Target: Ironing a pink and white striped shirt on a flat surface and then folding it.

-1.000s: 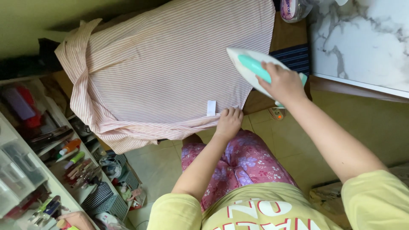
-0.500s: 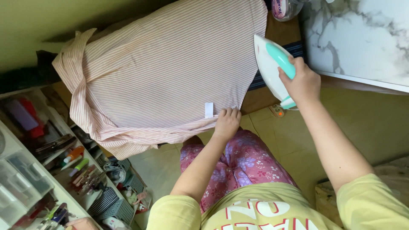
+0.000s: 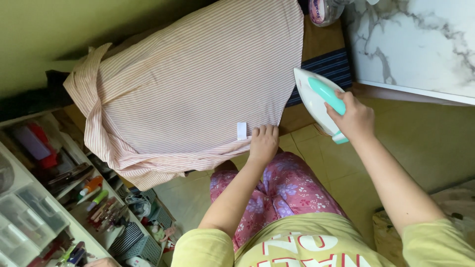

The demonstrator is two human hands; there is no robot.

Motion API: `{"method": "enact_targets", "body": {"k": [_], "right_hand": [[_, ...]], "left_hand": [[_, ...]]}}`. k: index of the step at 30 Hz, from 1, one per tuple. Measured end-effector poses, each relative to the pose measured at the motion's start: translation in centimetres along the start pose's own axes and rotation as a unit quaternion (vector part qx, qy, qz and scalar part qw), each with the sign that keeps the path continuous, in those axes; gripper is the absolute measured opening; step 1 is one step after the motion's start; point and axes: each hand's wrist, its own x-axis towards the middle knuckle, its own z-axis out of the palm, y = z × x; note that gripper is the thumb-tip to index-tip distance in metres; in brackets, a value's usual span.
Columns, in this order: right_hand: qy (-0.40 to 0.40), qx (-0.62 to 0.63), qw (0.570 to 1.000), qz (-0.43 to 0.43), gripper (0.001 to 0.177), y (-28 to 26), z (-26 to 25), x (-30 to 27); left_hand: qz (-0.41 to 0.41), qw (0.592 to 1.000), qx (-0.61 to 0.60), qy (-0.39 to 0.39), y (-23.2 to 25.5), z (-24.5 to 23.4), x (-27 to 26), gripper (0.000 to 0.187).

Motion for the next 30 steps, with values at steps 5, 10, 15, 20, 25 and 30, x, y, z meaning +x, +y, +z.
{"method": "enact_targets", "body": {"k": [5, 10, 15, 20, 25, 30], "right_hand": [[-0.009, 0.012, 0.996, 0.083, 0.041, 1.1, -1.0, -2.9], [-0.004, 0.027, 0.989, 0.147, 0.044, 1.9, -2.0, -5.5], [-0.006, 0.046, 0.983, 0.178, 0.045, 3.0, -1.4, -7.1], [0.01, 0.055, 0.983, 0.173, 0.044, 2.6, -1.4, -7.4], [0.009, 0.07, 0.981, 0.183, 0.044, 2.1, -1.4, -7.3], [0.012, 0.08, 0.983, 0.163, 0.043, 1.6, -1.7, -6.9]], "left_hand": [[-0.036, 0.999, 0.029, 0.024, 0.8, 0.0, 2.0, 0.032], [-0.039, 0.994, 0.085, 0.056, 1.5, -0.6, 5.3, 0.045], [-0.078, 0.993, 0.076, 0.046, 1.4, 0.5, 8.3, 0.029], [-0.127, 0.984, 0.027, 0.121, 0.4, 0.8, 9.9, 0.012], [-0.184, 0.966, -0.045, 0.176, -1.0, -1.0, 11.6, 0.016], [-0.21, 0.951, -0.078, 0.211, -2.4, -2.3, 12.9, 0.012]]}}
